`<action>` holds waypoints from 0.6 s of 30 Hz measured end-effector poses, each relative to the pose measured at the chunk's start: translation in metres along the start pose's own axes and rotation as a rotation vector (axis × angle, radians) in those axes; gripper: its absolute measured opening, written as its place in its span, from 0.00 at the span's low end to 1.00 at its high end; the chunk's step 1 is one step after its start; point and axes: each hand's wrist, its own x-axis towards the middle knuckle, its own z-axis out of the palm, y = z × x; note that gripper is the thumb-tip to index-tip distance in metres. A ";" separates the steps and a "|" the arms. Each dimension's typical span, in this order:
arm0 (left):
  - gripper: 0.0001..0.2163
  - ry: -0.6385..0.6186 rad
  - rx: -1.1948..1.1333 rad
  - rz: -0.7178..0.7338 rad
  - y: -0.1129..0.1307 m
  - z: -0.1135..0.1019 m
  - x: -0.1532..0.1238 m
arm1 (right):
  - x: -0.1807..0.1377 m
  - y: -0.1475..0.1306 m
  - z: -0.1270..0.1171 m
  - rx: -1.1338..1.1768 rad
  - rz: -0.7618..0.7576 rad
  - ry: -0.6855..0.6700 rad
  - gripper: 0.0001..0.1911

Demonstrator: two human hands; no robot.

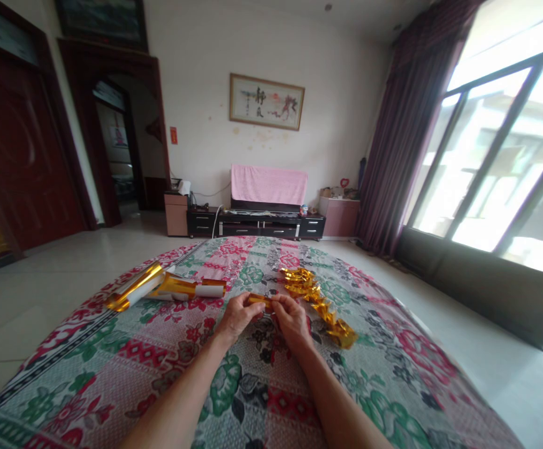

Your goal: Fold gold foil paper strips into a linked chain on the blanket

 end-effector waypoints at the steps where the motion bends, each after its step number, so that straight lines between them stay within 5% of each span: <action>1: 0.11 0.002 0.002 0.001 0.000 0.000 0.000 | 0.000 0.000 0.000 -0.002 0.009 -0.002 0.15; 18: 0.10 0.010 0.024 -0.003 -0.005 -0.003 0.002 | -0.005 -0.010 0.002 -0.013 0.045 0.012 0.13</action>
